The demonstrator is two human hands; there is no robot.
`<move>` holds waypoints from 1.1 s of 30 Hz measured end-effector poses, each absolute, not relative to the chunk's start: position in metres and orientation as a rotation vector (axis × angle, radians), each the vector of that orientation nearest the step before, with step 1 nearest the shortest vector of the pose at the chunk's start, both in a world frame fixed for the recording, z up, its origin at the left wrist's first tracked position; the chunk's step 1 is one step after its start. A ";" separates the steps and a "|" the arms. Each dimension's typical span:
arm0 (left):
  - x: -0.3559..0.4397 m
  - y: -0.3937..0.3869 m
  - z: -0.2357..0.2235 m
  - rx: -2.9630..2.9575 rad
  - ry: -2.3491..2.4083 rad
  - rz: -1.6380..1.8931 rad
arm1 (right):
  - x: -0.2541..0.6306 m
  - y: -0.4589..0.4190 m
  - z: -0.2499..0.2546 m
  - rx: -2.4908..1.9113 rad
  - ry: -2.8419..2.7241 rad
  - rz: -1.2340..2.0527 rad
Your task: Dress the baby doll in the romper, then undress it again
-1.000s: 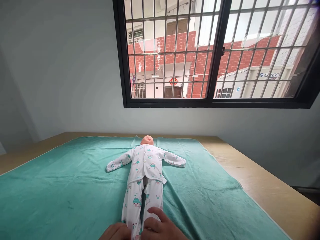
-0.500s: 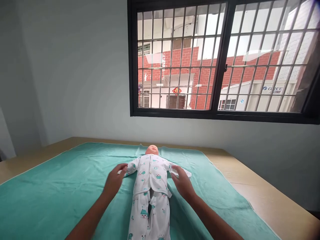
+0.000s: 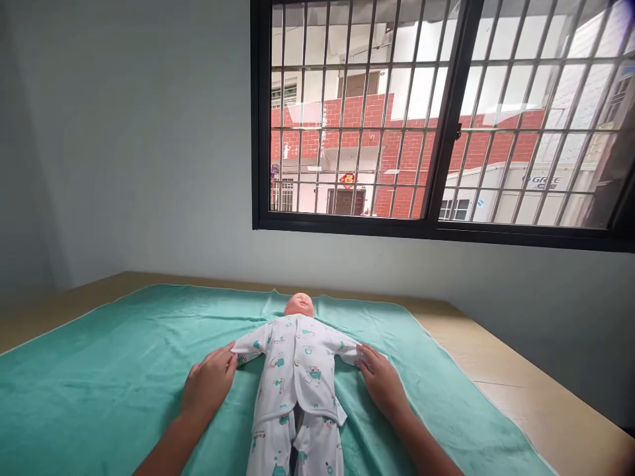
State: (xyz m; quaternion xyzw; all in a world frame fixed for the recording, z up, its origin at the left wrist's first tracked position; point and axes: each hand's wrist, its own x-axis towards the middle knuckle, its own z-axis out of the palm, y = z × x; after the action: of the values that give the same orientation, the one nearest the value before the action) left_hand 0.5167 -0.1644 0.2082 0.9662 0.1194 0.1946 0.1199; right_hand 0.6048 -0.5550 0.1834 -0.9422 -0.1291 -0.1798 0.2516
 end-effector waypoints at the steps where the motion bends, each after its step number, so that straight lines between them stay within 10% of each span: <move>1: 0.519 -0.161 0.207 2.753 0.376 0.583 | 0.607 -0.556 0.182 -2.533 -0.360 -0.499; 33: 0.521 -0.161 0.197 2.552 0.345 0.438 | 0.577 -0.533 0.198 -2.635 -0.610 -0.295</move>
State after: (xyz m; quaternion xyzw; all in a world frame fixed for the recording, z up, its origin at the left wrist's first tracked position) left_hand 0.5205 -0.1608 0.1970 0.9429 0.1274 0.1620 0.2617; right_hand 0.5771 -0.5335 0.1985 -0.9471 -0.2193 -0.1059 0.2088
